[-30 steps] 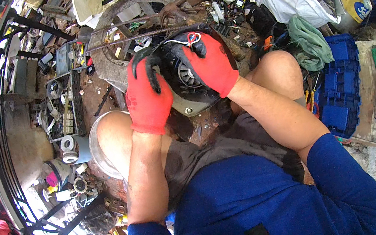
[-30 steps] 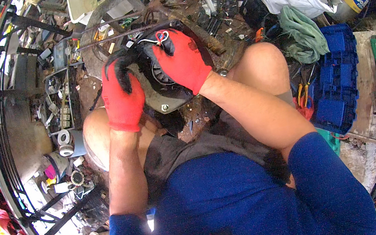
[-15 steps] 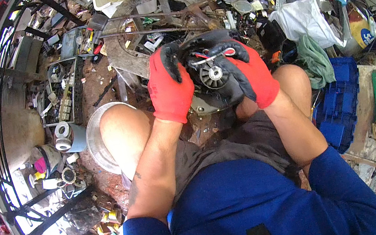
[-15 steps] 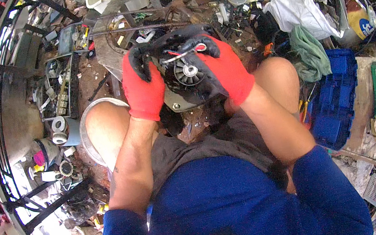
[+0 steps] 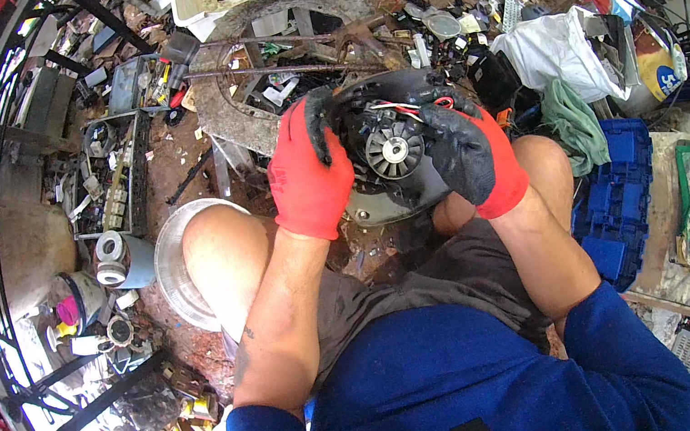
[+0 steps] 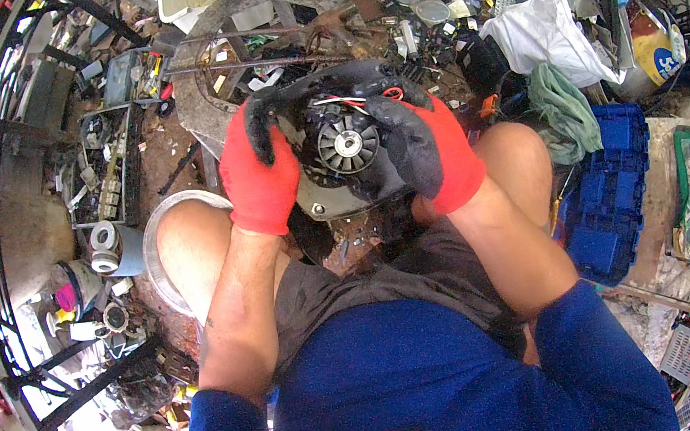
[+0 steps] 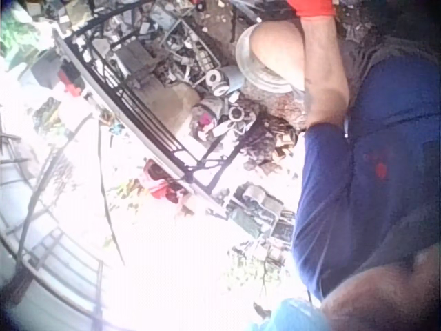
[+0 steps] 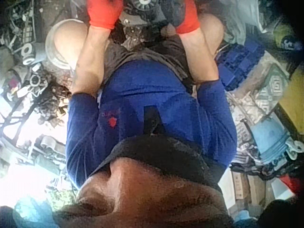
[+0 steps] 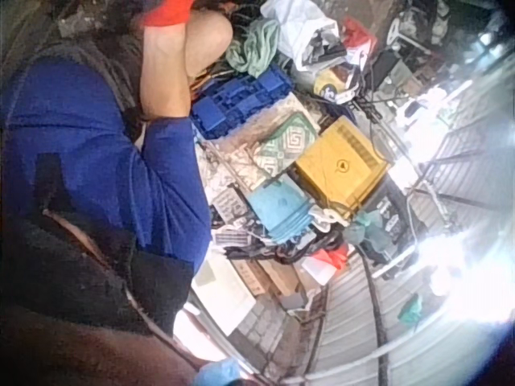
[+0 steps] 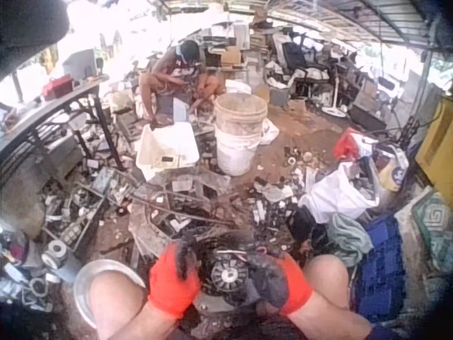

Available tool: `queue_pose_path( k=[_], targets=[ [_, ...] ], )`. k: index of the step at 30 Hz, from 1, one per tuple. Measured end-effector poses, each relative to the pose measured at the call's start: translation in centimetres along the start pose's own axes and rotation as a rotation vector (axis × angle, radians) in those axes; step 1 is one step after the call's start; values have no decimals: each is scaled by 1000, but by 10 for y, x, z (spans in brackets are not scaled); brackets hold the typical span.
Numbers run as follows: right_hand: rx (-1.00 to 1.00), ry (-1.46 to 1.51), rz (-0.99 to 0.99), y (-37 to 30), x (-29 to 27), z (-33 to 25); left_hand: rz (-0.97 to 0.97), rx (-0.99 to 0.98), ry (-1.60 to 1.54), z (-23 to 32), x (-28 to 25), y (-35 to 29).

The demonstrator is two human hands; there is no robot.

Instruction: The person sits on the floor in a cluttered workshop and disassembles a small electric motor. They remove the outer casing, separate the fan and internal components, and use pliers to cut wires.

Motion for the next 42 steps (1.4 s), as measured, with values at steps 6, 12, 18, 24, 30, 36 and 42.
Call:
queue_pose_path(
  k=[6,12,18,24,30,36,42],
  targets=[
    [-71,-575,-33,13,9,-12,75,99,26,9,-22,22],
    [51,-763,-265,22,-7,33,71,-19,95,-34,-3,20],
    [63,-944,-342,21,-20,43,70,-417,30,-39,-16,8],
    [82,-937,-353,20,-21,43,-187,-303,-190,-38,-8,-15],
    [-44,-855,-335,22,-28,50,-315,-2,82,-10,10,-20],
    [9,-899,-219,20,-20,53,-284,-255,-354,-34,17,-22],
    [-26,-847,-180,23,-20,49,-334,-340,-695,-41,15,-39]
  ],
)
Point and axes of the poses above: each hand's wrist, its own y-axis towards the middle knuckle, its own x-axis out of the palm, z = x × y, the point moved 4 cm from there along y, towards the middle knuckle, and after that the axes turned 14 degrees about -z, right-handed, at the moved point
